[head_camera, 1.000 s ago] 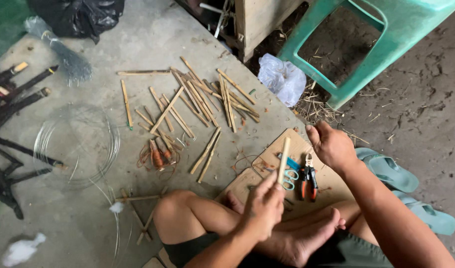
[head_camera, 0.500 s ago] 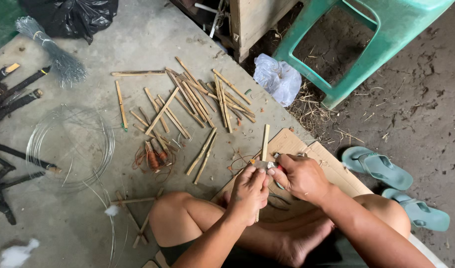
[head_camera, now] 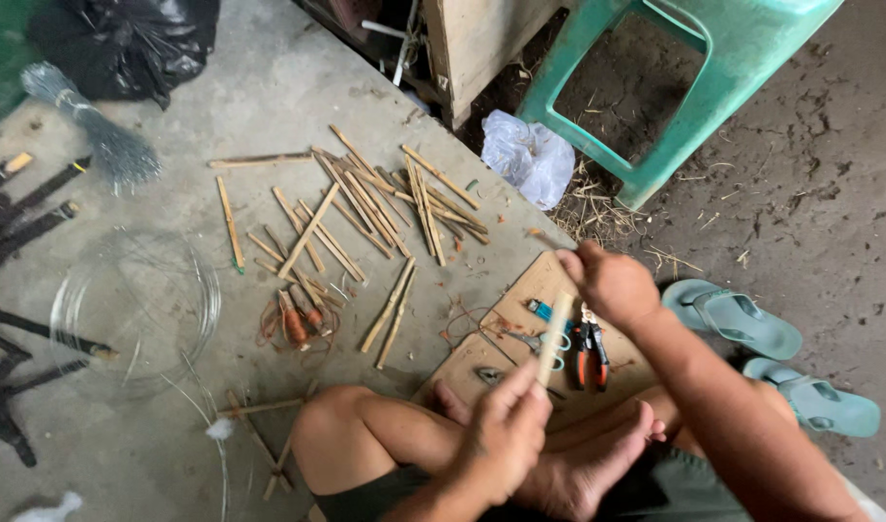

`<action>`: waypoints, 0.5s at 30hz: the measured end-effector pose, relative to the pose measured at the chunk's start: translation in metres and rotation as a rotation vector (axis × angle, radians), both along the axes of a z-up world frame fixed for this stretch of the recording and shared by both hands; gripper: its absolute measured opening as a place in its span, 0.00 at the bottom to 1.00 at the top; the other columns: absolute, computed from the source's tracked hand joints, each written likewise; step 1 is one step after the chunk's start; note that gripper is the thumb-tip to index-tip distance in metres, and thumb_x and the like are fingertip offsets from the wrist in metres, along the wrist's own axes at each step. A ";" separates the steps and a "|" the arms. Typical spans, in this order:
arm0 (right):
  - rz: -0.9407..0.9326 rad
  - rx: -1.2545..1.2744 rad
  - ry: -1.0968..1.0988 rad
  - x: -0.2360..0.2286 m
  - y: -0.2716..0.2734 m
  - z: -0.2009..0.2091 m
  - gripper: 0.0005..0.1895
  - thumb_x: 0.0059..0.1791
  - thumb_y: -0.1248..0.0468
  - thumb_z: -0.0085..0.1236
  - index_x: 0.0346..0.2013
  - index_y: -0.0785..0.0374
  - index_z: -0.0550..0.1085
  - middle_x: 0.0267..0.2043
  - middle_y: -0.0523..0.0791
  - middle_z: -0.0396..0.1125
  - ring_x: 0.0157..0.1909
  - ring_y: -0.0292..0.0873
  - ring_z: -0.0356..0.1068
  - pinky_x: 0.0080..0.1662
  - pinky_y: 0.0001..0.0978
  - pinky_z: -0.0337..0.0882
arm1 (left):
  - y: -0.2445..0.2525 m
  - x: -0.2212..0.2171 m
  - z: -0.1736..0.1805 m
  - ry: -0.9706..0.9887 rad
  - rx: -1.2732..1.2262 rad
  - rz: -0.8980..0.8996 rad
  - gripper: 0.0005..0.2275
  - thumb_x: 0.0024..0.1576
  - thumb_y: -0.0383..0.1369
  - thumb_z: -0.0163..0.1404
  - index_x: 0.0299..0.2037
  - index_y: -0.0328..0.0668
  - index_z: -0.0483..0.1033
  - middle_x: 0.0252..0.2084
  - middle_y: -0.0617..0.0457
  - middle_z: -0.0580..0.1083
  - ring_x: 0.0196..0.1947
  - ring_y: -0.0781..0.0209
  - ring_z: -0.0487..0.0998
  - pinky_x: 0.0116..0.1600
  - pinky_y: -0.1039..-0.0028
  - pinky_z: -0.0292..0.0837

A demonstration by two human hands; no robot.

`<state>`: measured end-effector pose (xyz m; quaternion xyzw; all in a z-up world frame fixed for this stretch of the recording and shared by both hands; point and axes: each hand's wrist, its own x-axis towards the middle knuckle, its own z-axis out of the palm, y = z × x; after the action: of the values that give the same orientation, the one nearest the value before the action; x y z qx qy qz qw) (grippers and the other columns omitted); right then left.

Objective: The person sits on the floor and uses a knife to shave and shape thin bamboo sticks. They hold the sticks with one hand and carefully remove material with the other, occasionally switching tools or adjusting the stick's position.

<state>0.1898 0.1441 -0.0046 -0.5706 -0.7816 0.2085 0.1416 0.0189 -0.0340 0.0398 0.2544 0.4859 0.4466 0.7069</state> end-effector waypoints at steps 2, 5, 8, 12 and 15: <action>-0.087 -0.033 0.014 0.008 0.008 0.002 0.20 0.56 0.46 0.49 0.37 0.60 0.74 0.26 0.56 0.70 0.32 0.63 0.71 0.36 0.55 0.70 | 0.000 -0.003 0.000 -0.022 0.016 -0.023 0.19 0.69 0.33 0.44 0.70 0.48 0.67 0.29 0.60 0.66 0.18 0.77 0.59 0.21 0.85 0.54; -0.047 -0.003 0.141 0.009 0.006 0.005 0.19 0.56 0.49 0.49 0.36 0.62 0.74 0.25 0.57 0.69 0.29 0.63 0.70 0.35 0.52 0.70 | 0.016 -0.013 -0.016 -0.158 -0.058 0.106 0.18 0.67 0.34 0.42 0.68 0.50 0.67 0.26 0.62 0.63 0.15 0.77 0.56 0.16 0.85 0.48; 0.076 -0.029 0.208 0.003 -0.030 0.005 0.17 0.53 0.51 0.52 0.34 0.63 0.72 0.23 0.55 0.67 0.25 0.60 0.70 0.32 0.50 0.70 | 0.026 -0.017 -0.034 -0.159 -0.080 0.119 0.16 0.67 0.34 0.42 0.65 0.48 0.69 0.26 0.62 0.63 0.15 0.77 0.55 0.16 0.85 0.48; 0.313 0.134 0.166 -0.016 -0.058 0.018 0.17 0.49 0.51 0.57 0.29 0.62 0.70 0.23 0.51 0.68 0.25 0.58 0.70 0.29 0.49 0.69 | 0.036 -0.017 -0.043 -0.193 -0.159 0.132 0.12 0.68 0.34 0.43 0.59 0.41 0.67 0.28 0.61 0.64 0.15 0.76 0.56 0.17 0.84 0.49; 0.354 0.153 0.130 -0.023 -0.058 0.027 0.19 0.49 0.49 0.58 0.28 0.61 0.70 0.24 0.50 0.69 0.25 0.58 0.70 0.29 0.49 0.69 | 0.030 -0.014 -0.044 -0.144 -0.125 0.133 0.14 0.71 0.35 0.43 0.58 0.31 0.66 0.28 0.61 0.63 0.16 0.77 0.56 0.17 0.84 0.48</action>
<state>0.1669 0.0863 0.0223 -0.3972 -0.8724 0.2069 0.1960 0.0045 -0.0042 -0.0040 0.1443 0.4764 0.4785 0.7234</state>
